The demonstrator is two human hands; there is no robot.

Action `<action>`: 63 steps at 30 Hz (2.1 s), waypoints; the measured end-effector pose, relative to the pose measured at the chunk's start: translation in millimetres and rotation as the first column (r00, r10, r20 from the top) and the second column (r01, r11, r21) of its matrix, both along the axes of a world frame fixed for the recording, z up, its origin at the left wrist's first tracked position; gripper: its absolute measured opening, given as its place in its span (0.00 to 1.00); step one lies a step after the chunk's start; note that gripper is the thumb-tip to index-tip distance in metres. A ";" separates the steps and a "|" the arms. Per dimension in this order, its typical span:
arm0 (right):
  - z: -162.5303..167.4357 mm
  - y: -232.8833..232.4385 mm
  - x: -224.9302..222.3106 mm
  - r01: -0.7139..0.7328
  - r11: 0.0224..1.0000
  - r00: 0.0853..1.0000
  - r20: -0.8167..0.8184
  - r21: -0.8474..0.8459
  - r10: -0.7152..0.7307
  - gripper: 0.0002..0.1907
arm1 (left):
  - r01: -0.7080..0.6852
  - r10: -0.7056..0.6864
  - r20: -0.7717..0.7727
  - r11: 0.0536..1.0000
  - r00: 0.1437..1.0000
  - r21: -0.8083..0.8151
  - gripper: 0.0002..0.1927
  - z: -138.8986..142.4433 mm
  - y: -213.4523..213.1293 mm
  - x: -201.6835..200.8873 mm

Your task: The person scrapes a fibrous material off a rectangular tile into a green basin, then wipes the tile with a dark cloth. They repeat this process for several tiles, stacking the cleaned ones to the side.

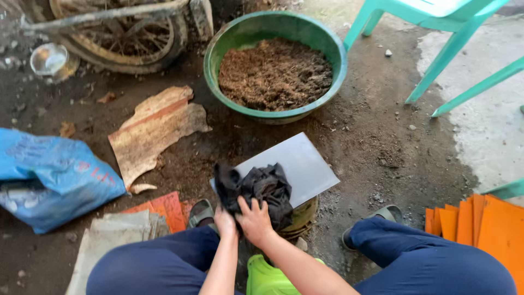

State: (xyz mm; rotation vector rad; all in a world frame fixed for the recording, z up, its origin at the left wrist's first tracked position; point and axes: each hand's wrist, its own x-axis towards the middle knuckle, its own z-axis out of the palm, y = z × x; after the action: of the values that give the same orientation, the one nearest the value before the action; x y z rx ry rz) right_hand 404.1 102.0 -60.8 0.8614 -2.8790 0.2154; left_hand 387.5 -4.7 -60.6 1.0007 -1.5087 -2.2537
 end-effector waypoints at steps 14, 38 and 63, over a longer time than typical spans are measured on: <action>36.2 322.4 -107.6 0.793 0.408 0.541 0.215 -0.452 -0.813 0.18 | -0.009 0.122 0.040 0.376 0.992 -0.926 0.46 14.6 -7.9 1.1; -0.4 354.8 -113.4 0.679 -0.112 0.550 0.604 -0.725 -0.576 0.16 | 0.638 -0.447 0.850 -0.575 0.280 -0.513 0.22 110.2 142.4 -248.7; 89.3 2.5 -22.8 0.073 0.989 0.997 0.018 -0.132 -0.071 0.26 | 0.289 -0.050 0.356 0.692 0.933 -0.662 0.23 5.3 -5.6 -3.8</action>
State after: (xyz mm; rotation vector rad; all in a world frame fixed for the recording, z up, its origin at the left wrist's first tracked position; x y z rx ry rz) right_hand 381.3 104.5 28.4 0.7341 -2.8630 0.4011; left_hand 383.8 -10.3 -55.3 1.0001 -2.4253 -1.3711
